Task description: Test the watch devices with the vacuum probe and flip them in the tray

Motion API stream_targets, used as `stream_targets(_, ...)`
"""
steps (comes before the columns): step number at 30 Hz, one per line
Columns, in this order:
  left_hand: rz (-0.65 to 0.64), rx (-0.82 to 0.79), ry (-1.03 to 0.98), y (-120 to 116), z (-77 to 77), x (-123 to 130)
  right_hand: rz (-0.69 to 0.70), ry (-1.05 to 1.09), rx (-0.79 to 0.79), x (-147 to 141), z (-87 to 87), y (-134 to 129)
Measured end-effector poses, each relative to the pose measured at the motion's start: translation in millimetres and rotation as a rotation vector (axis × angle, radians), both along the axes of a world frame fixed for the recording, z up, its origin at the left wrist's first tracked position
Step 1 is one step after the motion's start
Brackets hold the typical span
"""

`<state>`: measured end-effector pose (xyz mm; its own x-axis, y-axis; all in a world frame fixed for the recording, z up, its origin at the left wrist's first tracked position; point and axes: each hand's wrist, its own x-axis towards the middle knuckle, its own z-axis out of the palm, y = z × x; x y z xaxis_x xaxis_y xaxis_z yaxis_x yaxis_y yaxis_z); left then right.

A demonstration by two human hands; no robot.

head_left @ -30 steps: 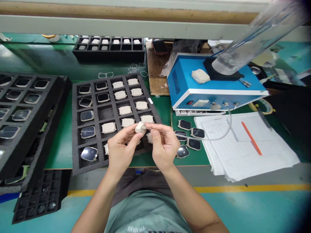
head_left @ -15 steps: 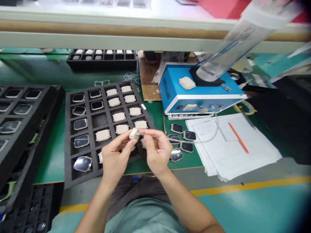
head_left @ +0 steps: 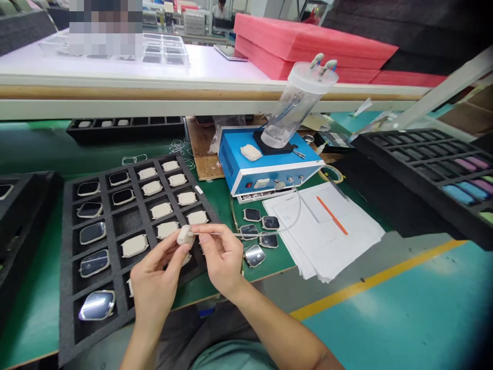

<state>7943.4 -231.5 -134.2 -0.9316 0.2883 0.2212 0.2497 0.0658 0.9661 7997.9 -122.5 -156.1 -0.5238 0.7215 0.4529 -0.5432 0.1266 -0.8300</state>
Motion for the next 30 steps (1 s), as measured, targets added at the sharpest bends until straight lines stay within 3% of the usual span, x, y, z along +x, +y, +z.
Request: stream_targets(30, 0.001, -0.005, -0.002, -0.8, -0.7, -1.4, -0.003, -0.030, -0.002, 0.0, -0.1, -0.6)
